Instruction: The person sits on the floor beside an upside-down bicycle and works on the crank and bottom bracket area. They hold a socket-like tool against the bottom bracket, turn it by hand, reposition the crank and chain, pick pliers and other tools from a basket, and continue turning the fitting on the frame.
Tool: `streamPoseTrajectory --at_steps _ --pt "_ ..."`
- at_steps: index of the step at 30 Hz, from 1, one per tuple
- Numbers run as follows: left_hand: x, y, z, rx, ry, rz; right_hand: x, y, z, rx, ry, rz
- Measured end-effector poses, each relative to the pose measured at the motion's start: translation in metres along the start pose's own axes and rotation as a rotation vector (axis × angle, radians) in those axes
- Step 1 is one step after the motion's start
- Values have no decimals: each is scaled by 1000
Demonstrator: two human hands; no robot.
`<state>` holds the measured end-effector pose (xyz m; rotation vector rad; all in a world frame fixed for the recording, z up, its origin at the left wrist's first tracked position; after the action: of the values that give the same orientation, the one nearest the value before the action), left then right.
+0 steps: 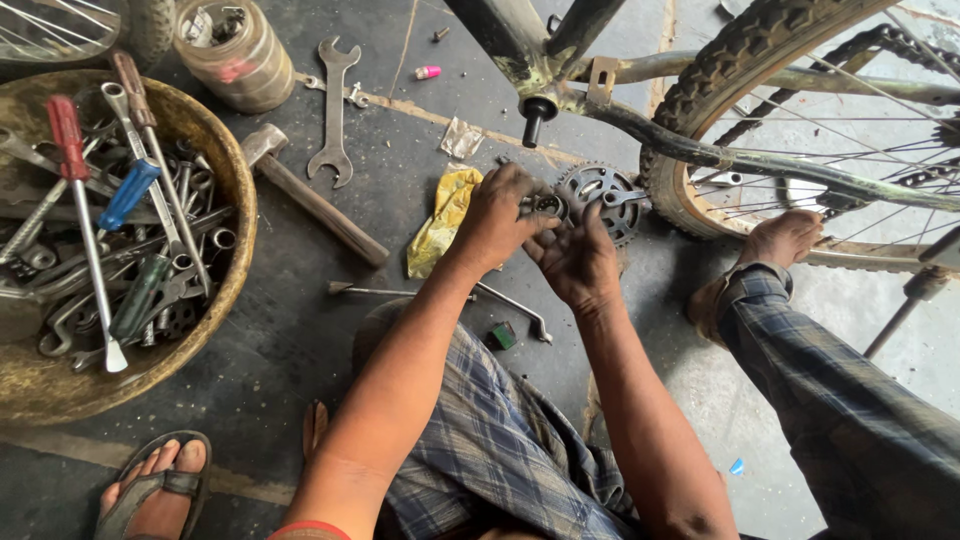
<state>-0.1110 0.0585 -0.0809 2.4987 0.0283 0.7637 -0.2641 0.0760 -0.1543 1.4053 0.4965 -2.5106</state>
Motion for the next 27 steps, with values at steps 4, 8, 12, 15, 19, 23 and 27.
streamPoseTrajectory --at_steps 4,8,12,15,19,23,27 --pt "2 1 4 6 -42 -2 -2 1 -1 -61 4 107" --pt "4 0 5 42 -45 22 -6 -2 2 -19 -22 97" --pt "4 0 1 -12 -39 8 -13 -2 1 -118 41 192" --pt "5 2 1 -21 -24 -1 -12 0 4 -1 -2 95" --pt "4 2 1 -19 -36 18 -22 -1 0 -84 119 87" --pt "6 1 -2 -44 -58 -12 -27 -6 9 64 -78 -24" --pt "3 0 0 -28 -88 20 -7 -1 0 -133 -107 -227"
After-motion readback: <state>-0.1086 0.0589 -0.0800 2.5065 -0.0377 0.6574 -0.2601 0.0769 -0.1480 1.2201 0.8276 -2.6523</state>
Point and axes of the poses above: each hand's wrist, its own y-axis towards the middle knuckle, its own x-axis out of the back of the hand, z = x × y, the point moved 4 cm from there along y, towards the middle knuckle, and after that the axes turned 3 degrees about -z, right-handed, at the moved point
